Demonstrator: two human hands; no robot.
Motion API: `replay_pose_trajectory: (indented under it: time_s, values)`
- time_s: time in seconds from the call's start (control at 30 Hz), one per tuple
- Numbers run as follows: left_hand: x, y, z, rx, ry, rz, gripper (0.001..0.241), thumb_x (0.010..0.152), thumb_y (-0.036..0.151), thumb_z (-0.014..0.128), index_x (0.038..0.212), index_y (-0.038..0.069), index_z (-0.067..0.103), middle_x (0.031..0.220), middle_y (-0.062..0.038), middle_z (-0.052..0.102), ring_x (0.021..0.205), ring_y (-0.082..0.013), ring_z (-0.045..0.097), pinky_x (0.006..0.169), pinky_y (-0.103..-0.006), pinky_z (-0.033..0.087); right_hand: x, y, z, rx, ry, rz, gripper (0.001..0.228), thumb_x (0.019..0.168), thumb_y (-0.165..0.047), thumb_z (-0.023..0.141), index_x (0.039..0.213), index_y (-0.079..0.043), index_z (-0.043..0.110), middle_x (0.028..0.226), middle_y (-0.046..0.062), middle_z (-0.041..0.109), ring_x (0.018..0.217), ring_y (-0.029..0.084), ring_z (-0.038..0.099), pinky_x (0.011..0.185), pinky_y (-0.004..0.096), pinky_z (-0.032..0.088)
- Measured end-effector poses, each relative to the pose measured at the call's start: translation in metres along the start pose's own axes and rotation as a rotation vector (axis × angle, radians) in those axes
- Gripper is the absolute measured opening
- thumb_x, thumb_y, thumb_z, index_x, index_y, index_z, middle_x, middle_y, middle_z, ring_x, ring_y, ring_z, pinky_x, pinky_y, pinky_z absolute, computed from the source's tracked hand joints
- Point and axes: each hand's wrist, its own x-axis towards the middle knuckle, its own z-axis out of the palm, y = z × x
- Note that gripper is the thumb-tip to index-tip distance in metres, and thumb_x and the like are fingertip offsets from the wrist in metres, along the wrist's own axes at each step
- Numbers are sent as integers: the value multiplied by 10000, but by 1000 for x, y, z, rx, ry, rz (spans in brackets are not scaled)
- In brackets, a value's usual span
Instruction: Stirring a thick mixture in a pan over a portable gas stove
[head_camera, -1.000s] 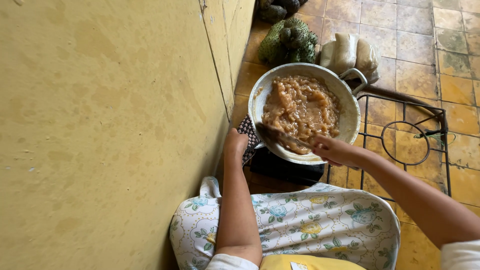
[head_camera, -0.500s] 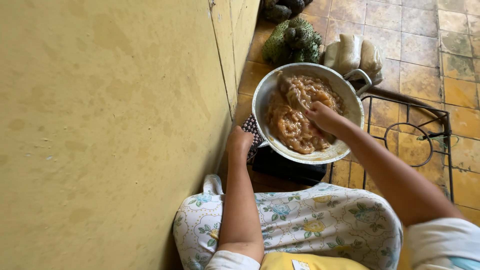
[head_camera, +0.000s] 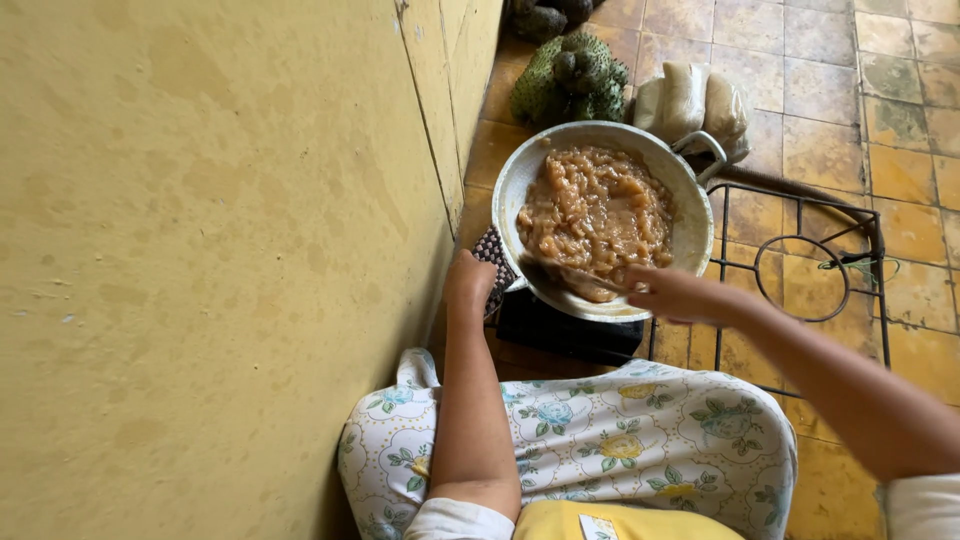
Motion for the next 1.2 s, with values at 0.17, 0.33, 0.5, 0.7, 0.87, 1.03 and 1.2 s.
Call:
replay_pose_trajectory:
  time_s: [0.17, 0.33, 0.5, 0.7, 0.87, 1.03, 1.2]
  values:
    - [0, -2, 1, -51, -5, -4, 427, 852, 140, 495, 1233, -18, 606, 1147, -203, 709, 1008, -347, 703, 886, -457, 553, 68, -49, 16, 554, 274, -3, 245, 1105, -155, 461, 1315, -35, 496, 714, 123, 565, 500, 178, 470, 403, 275, 440]
    - [2, -4, 0, -72, -22, -16, 446, 865, 183, 522, 1271, 11, 592, 1187, -194, 695, 1044, -348, 690, 917, -454, 544, 47, -39, -28, 649, 203, -52, 232, 1110, -177, 446, 1268, -24, 519, 739, 137, 588, 500, 177, 491, 408, 275, 446]
    - [-5, 4, 7, -45, 49, 41, 354, 757, 148, 628, 1037, -47, 724, 1035, -255, 736, 926, -434, 711, 830, -490, 570, -15, 29, -68, -237, 287, -58, 259, 1041, -307, 519, 1259, -186, 589, 975, 115, 719, 561, 171, 572, 455, 270, 516]
    - [5, -1, 20, -21, 80, 39, 295, 780, 89, 607, 1015, -66, 694, 992, -249, 735, 871, -410, 728, 800, -474, 585, -75, 70, -84, -861, 410, 313, 303, 1029, -410, 503, 1311, -300, 492, 771, -102, 645, 545, 48, 518, 461, 163, 429]
    - [-4, 7, 16, -22, 113, 79, 199, 809, 86, 642, 956, -47, 655, 877, -219, 718, 735, -384, 709, 724, -465, 583, -27, 88, -72, -815, 469, 503, 336, 1142, -324, 319, 1226, -275, 640, 647, -82, 503, 474, 44, 462, 425, 165, 411]
    - [5, -3, 30, -68, 141, 149, 335, 797, 69, 539, 1083, -93, 606, 1034, -279, 683, 967, -438, 676, 889, -485, 557, 102, 138, -55, -759, 719, 184, 232, 1046, -270, 407, 1028, -155, 608, 853, 45, 620, 661, 200, 591, 554, 331, 492]
    - [-9, 0, 20, -101, 90, 179, 448, 782, 67, 452, 1191, -85, 554, 1168, -293, 649, 1181, -469, 630, 1026, -517, 518, 153, 127, -36, -1220, 1245, -178, 279, 672, -260, 630, 938, -201, 571, 829, -33, 566, 717, 170, 641, 551, 315, 487]
